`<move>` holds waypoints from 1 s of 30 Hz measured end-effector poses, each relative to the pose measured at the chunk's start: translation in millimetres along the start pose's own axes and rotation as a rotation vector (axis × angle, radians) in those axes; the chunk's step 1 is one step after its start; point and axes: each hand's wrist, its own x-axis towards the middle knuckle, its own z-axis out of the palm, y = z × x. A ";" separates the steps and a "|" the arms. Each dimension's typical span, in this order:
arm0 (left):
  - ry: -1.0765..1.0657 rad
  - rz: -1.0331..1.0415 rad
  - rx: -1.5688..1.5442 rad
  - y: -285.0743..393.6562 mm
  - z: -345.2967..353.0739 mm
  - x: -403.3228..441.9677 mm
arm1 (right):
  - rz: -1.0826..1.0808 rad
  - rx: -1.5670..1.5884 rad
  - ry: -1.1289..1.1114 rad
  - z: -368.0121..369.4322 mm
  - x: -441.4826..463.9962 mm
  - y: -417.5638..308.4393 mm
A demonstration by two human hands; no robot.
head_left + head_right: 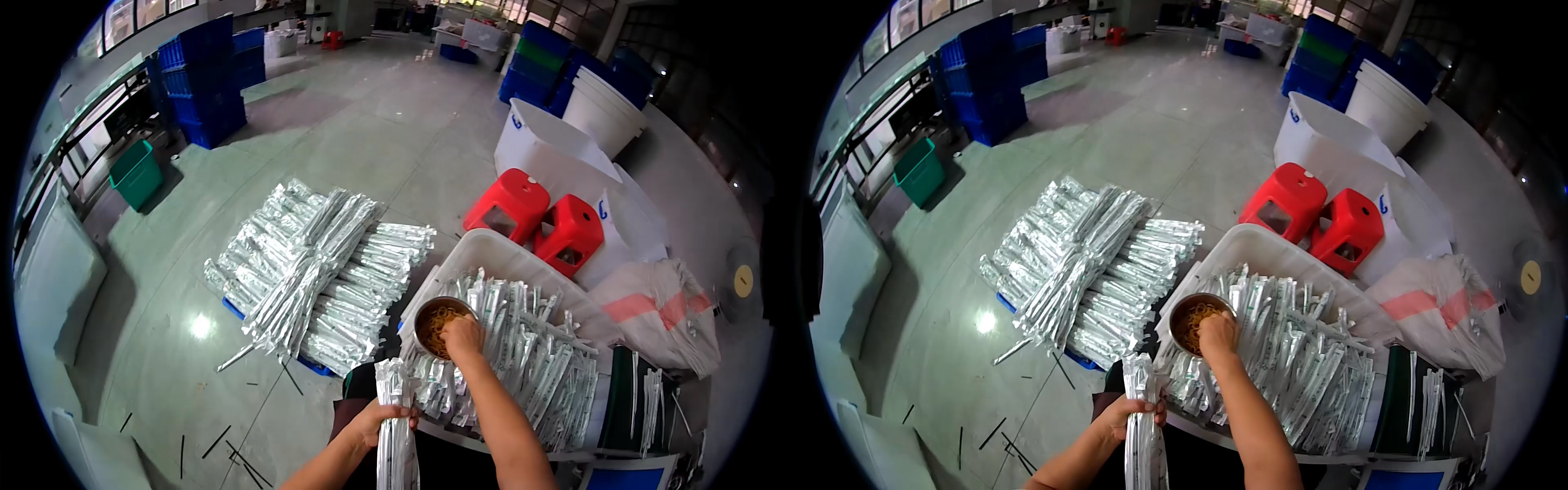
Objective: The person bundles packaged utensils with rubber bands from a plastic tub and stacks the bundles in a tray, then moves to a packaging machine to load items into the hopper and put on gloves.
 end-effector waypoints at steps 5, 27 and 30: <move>-0.079 0.023 -0.054 1.1 3.7 1.3 | -0.122 0.055 0.166 -10.0 -10.6 -6.9; -0.532 -0.156 0.331 -54.1 94.3 -5.6 | 0.099 0.727 0.316 -81.0 -143.6 23.8; -0.600 -0.187 0.231 -53.7 100.9 -12.1 | 0.145 1.147 0.570 -81.2 -165.9 41.1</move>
